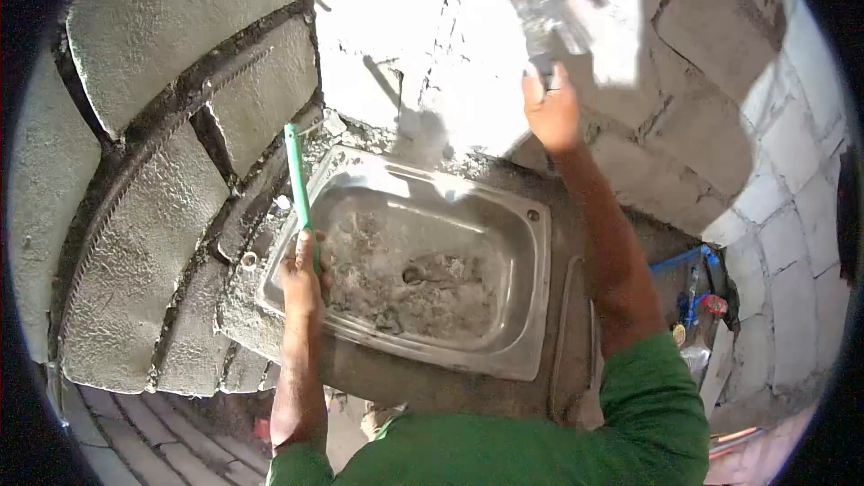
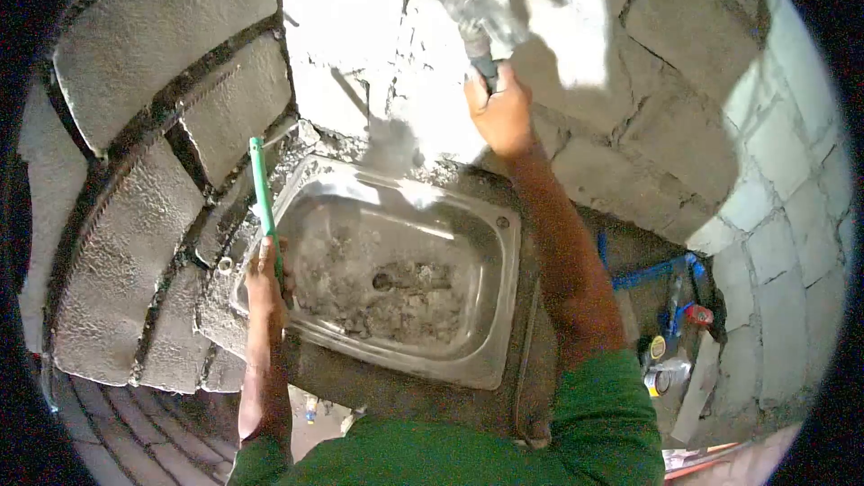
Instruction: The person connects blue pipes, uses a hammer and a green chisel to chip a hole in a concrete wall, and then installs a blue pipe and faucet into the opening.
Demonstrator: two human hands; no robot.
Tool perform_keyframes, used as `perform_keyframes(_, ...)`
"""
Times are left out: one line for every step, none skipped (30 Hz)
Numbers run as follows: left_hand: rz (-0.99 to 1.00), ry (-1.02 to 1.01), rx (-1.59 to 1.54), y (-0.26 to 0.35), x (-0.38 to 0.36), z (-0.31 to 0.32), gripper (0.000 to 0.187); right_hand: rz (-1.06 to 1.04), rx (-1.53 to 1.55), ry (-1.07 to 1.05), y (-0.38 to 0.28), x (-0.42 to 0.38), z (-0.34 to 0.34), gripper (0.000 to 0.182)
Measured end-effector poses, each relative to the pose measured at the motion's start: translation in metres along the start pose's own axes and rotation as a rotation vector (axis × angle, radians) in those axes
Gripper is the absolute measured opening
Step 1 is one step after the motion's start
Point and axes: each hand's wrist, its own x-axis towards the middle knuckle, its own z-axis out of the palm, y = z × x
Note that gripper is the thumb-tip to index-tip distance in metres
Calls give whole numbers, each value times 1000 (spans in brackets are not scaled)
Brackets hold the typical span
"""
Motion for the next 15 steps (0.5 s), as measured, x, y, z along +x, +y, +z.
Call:
perform_keyframes(-5,-15,-18,-2,1,0,34,201,-248,-160,10,-3,2,34)
perform_keyframes(-1,-18,-22,-2,-2,-1,34,258,-350,-348,14,-4,2,37)
perform_keyframes(35,-14,43,0,-6,-4,35,212,-394,-458,43,-17,3,37)
perform_keyframes(78,-15,108,3,-8,-6,36,166,-441,-560,67,-25,3,37)
perform_keyframes(121,-9,161,4,-6,-5,37,153,-443,-549,61,-19,3,37)
perform_keyframes(110,-3,164,1,-6,-13,37,202,-376,-464,52,-27,5,33)
perform_keyframes(93,-37,178,1,0,-22,38,251,-309,-366,44,-28,7,30)
perform_keyframes(72,-73,192,1,4,-27,40,258,-309,-369,36,-24,6,30)
perform_keyframes(65,-75,194,0,5,-25,40,246,-163,-260,26,-16,4,29)
perform_keyframes(63,-49,190,0,6,-21,41,228,-20,-145,15,-8,3,29)
perform_keyframes(64,-24,186,1,9,-16,41,178,-33,-74,1,-6,3,30)
perform_keyframes(65,-2,183,3,11,-13,42,180,-38,-70,7,-7,6,30)
perform_keyframes(72,-52,170,-3,17,-13,43,160,-157,-146,18,-14,11,31)
perform_keyframes(62,-57,171,0,11,-8,43,141,-276,-228,26,-21,13,32)
perform_keyframes(46,-62,208,10,4,3,43,170,-457,-395,29,-18,17,32)
